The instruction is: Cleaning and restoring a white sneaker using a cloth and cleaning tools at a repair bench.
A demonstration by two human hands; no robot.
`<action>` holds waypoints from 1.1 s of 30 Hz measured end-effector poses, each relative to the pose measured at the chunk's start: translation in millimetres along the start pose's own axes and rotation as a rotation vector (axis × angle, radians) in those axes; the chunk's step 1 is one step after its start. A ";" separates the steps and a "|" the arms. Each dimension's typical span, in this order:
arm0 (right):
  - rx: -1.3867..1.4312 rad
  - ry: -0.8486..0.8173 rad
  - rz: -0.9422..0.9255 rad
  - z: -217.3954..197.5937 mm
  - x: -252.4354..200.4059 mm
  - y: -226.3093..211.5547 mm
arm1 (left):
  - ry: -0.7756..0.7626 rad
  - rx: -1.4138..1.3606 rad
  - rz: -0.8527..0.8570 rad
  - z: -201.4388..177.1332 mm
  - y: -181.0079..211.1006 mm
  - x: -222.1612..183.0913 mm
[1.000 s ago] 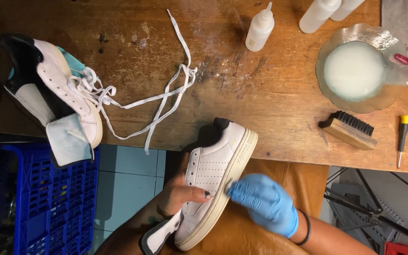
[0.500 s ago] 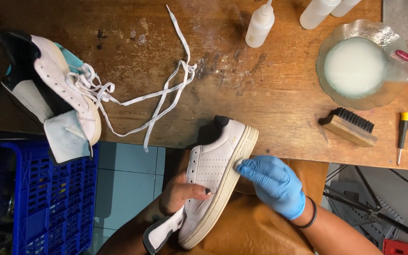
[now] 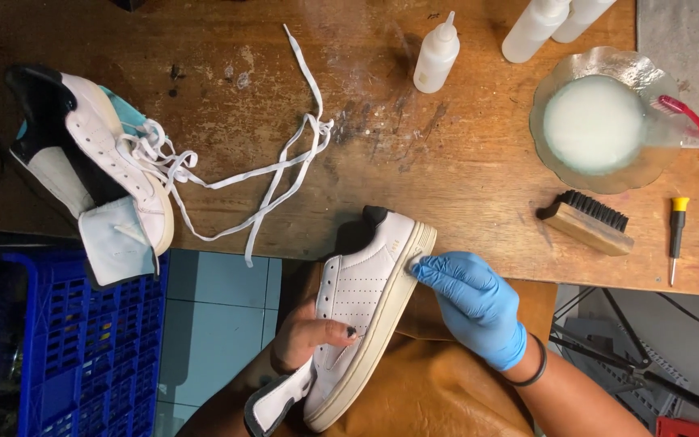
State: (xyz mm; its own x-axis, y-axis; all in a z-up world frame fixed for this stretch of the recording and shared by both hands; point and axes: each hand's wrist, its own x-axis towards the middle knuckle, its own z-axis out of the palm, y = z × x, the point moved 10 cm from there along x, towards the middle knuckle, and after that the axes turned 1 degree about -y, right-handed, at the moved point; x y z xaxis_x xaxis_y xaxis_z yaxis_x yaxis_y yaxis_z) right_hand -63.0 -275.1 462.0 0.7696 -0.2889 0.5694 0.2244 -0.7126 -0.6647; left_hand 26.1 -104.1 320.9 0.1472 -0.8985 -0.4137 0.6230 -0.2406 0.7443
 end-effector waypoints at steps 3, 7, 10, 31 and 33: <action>0.119 -0.069 -0.007 4.3 4.3 -23.3 | 0.056 0.014 -0.035 -18.9 -22.8 0.1; 0.209 -0.167 -0.115 17.5 -16.7 -38.8 | -0.008 -0.015 -0.002 -2.9 -4.0 0.8; 0.184 -0.180 -0.143 22.6 -21.6 -28.3 | -0.093 0.202 0.359 -42.9 -43.9 -5.8; 0.016 0.160 0.123 -3.6 -2.4 55.4 | 0.068 -0.009 -0.025 -45.1 -55.3 4.2; 0.028 0.171 0.138 -4.1 -1.0 42.1 | 0.088 -0.014 -0.054 -33.0 -38.3 1.2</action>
State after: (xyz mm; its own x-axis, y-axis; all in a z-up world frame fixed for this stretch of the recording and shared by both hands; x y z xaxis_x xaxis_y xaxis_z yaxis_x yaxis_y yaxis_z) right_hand -56.8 -307.5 435.5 0.6820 -0.4884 0.5444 0.1421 -0.6416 -0.7537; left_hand 27.7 -83.9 274.6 0.1801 -0.8485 -0.4977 0.6422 -0.2818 0.7128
